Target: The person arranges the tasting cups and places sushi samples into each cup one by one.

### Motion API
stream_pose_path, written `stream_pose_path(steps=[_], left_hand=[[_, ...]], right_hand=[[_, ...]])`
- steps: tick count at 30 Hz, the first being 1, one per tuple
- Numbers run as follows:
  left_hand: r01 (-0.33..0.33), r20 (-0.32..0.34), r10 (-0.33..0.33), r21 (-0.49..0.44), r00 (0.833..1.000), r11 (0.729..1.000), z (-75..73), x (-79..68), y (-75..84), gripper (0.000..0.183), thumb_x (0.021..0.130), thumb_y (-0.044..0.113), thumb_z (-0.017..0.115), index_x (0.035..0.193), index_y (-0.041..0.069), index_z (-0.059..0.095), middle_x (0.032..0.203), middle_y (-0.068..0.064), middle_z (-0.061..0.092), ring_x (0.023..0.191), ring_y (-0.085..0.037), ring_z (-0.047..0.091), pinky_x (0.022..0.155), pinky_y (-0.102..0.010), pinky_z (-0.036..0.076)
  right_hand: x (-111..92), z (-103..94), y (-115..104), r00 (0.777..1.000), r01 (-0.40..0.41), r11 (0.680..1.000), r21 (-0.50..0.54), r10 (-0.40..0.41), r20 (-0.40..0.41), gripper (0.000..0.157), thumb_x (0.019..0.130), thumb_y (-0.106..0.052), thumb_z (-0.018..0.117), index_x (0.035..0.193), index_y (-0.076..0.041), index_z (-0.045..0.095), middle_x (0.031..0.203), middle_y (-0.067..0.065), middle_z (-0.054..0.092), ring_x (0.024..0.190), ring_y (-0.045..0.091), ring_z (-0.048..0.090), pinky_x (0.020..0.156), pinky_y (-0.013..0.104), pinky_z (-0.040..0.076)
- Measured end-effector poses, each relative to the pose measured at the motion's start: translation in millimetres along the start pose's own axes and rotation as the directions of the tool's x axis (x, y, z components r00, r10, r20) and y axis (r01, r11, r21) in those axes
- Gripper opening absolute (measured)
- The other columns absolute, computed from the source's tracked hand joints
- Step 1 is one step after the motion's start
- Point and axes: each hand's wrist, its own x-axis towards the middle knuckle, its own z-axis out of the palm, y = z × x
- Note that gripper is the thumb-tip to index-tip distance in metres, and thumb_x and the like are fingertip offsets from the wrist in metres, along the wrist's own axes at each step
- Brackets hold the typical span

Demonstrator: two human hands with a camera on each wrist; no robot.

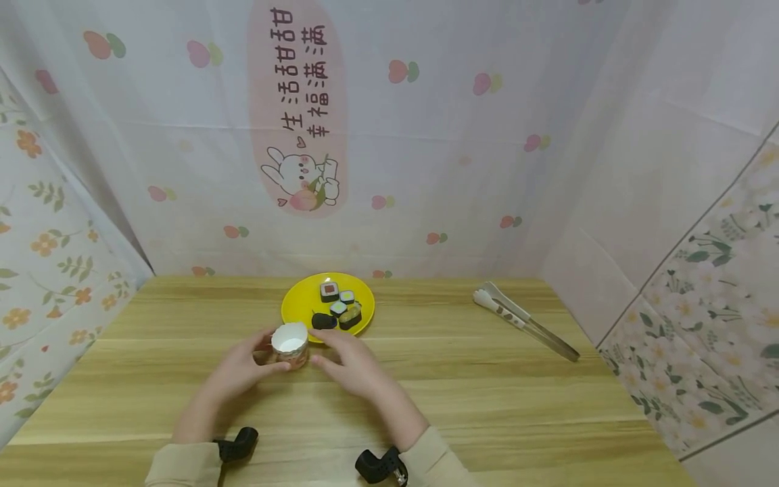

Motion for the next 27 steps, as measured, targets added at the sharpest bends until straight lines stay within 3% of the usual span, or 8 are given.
stream_pose_path(steps=[13,27], left_hand=[[-0.035,-0.018,0.036,0.034,0.999,0.999,6.2,0.2,4.5,0.076,0.079,0.039,0.078,0.138,0.002,0.046,0.122,-0.016,0.06,0.112,-0.034,0.054,0.095,-0.058,0.041],[-0.065,-0.026,0.065,0.004,0.998,0.998,11.4,1.9,2.4,0.066,0.082,0.031,0.077,0.134,0.002,0.05,0.119,-0.012,0.062,0.11,-0.031,0.056,0.095,-0.055,0.043]], right_hand=[[3.3,8.4,-5.0,0.999,0.01,0.999,-0.038,-0.008,0.038,0.048,0.099,-0.038,0.052,0.143,-0.019,0.047,0.141,-0.002,0.048,0.131,0.015,0.041,0.11,0.034,0.031],[2.9,12.6,-2.5,0.998,0.015,0.998,-0.06,-0.012,0.056,0.048,0.099,-0.04,0.05,0.142,-0.019,0.048,0.141,0.002,0.048,0.13,0.015,0.042,0.11,0.033,0.032]])
